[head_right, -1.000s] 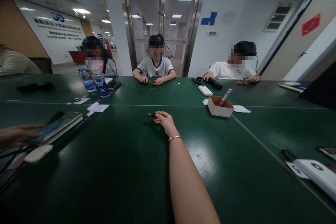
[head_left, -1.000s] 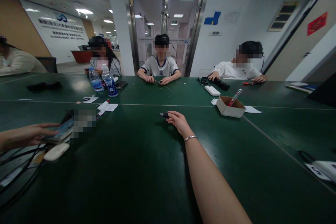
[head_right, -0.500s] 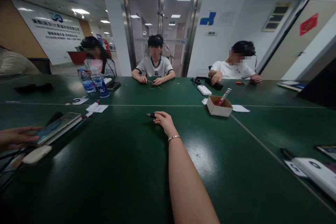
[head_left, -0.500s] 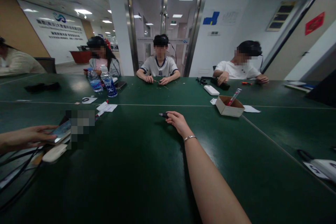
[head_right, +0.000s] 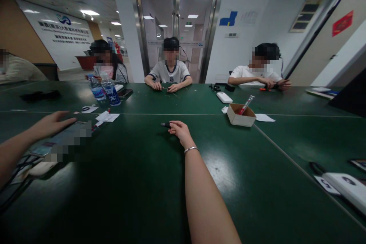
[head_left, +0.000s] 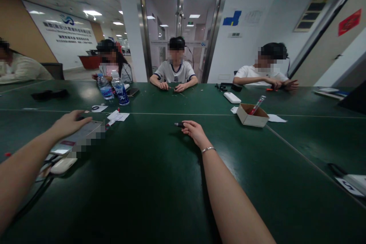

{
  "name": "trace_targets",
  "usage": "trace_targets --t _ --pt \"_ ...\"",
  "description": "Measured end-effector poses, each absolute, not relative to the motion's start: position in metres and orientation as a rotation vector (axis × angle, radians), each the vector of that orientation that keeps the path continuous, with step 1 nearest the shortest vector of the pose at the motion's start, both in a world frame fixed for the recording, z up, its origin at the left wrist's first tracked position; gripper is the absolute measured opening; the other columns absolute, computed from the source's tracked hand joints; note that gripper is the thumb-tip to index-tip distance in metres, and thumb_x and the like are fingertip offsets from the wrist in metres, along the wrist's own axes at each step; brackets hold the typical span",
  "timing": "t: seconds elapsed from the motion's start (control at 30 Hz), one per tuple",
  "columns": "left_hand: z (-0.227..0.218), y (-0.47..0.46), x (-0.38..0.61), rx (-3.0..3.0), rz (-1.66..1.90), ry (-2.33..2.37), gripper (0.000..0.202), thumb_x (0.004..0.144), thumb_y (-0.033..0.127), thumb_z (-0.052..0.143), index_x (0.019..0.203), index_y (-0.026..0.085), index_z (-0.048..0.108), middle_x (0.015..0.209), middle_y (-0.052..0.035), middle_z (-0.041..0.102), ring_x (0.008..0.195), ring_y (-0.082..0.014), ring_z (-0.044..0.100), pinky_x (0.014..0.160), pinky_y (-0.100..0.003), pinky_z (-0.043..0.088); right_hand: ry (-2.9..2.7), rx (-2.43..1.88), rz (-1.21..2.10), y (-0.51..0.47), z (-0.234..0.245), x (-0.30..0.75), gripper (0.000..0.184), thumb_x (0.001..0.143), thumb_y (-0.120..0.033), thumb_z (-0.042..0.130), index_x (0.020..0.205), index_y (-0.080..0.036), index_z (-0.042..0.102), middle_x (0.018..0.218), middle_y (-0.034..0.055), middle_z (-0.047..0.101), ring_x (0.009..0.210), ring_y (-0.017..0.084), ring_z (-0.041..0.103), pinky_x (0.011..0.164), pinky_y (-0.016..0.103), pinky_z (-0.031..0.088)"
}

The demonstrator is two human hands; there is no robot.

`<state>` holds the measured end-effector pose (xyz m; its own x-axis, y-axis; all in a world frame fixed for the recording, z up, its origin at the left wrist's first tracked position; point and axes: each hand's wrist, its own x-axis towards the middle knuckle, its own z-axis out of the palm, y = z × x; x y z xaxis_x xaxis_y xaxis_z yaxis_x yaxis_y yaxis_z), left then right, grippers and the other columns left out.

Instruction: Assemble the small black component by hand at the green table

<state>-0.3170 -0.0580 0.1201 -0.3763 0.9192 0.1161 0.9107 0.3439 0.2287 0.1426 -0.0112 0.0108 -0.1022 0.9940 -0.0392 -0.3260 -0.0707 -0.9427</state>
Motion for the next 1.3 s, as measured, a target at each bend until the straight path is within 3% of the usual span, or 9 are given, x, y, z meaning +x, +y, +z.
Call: trace_targets --t 0.1,0.2,0.37,0.47,0.63,0.73,0.97,1.2,1.3 --pt "0.114 -0.039 -0.245 2.062 0.498 2.362 0.055 0.086 0.044 0.042 0.128 0.010 0.050 0.130 -0.0166 0.054 0.120 -0.0329 0.049 0.101 -0.046 0.039 -1.002 -0.941 1.461 -0.011 0.010 0.143 0.013 0.079 -0.014 0.071 0.092 -0.012 0.067 0.068 0.0042 0.066 0.058 0.010 0.064 0.056 0.017 0.054" --pt "0.090 -0.026 -0.169 2.190 0.706 1.996 0.049 0.084 0.039 0.050 0.124 0.012 0.055 0.123 -0.0152 0.057 0.119 -0.0291 0.050 0.105 -0.043 0.036 -1.006 -0.944 1.468 -0.010 0.010 0.144 0.012 0.080 -0.014 0.069 0.092 -0.012 0.067 0.068 0.0043 0.066 0.058 0.010 0.063 0.055 0.018 0.054" --pt "0.052 -0.010 -0.067 1.632 0.951 1.542 0.035 0.087 0.040 0.054 0.115 0.019 0.058 0.121 -0.0143 0.059 0.104 -0.0237 0.059 0.084 -0.035 0.050 -1.025 -0.932 1.471 -0.010 0.010 0.144 0.014 0.077 -0.013 0.071 0.091 -0.012 0.068 0.066 0.0040 0.066 0.058 0.011 0.063 0.056 0.018 0.053" --pt "0.040 -0.004 -0.031 1.300 0.960 1.407 0.030 0.090 0.043 0.049 0.107 0.020 0.058 0.116 -0.0142 0.061 0.091 -0.0200 0.062 0.068 -0.028 0.052 -1.049 -0.900 1.469 -0.010 0.010 0.145 0.015 0.074 -0.015 0.073 0.089 -0.013 0.070 0.066 0.0029 0.066 0.058 0.011 0.063 0.056 0.019 0.053" --pt "0.021 0.000 -0.012 1.235 1.004 1.311 0.035 0.090 0.049 0.050 0.095 0.017 0.061 0.085 -0.0098 0.063 0.063 -0.0127 0.059 0.053 -0.021 0.044 -1.067 -0.888 1.469 -0.009 0.008 0.144 0.018 0.071 -0.015 0.076 0.088 -0.013 0.071 0.069 0.0027 0.067 0.059 0.010 0.062 0.056 0.019 0.053" --pt "0.010 -0.002 -0.012 1.332 1.082 1.347 0.032 0.091 0.043 0.047 0.093 0.015 0.063 0.068 -0.0051 0.057 0.054 -0.0114 0.053 0.049 -0.021 0.041 -1.080 -0.894 1.468 -0.008 0.008 0.144 0.017 0.071 -0.014 0.076 0.087 -0.014 0.071 0.069 0.0026 0.068 0.058 0.010 0.062 0.057 0.018 0.053" --pt "0.000 -0.013 -0.014 1.529 1.200 1.313 0.026 0.086 0.030 0.052 0.111 0.022 0.059 0.091 -0.0054 0.061 0.068 -0.0133 0.056 0.053 -0.022 0.043 -1.066 -0.902 1.469 -0.011 0.009 0.144 0.017 0.072 -0.013 0.075 0.089 -0.013 0.071 0.069 0.0036 0.068 0.059 0.010 0.062 0.058 0.018 0.053" --pt "0.002 -0.020 -0.013 1.641 1.183 1.253 0.030 0.092 0.042 0.043 0.110 0.022 0.057 0.062 0.0009 0.054 0.056 -0.0125 0.051 0.053 -0.024 0.037 -1.071 -0.910 1.464 -0.011 0.008 0.144 0.015 0.074 -0.013 0.071 0.088 -0.013 0.071 0.067 0.0037 0.068 0.059 0.010 0.063 0.057 0.018 0.052" --pt "0.004 -0.021 -0.013 1.618 1.205 1.253 0.033 0.092 0.042 0.043 0.116 0.022 0.054 0.066 0.0005 0.055 0.056 -0.0120 0.051 0.053 -0.023 0.037 -1.089 -0.884 1.467 -0.011 0.008 0.145 0.017 0.073 -0.014 0.072 0.090 -0.013 0.071 0.070 0.0038 0.068 0.060 0.010 0.063 0.058 0.018 0.052"
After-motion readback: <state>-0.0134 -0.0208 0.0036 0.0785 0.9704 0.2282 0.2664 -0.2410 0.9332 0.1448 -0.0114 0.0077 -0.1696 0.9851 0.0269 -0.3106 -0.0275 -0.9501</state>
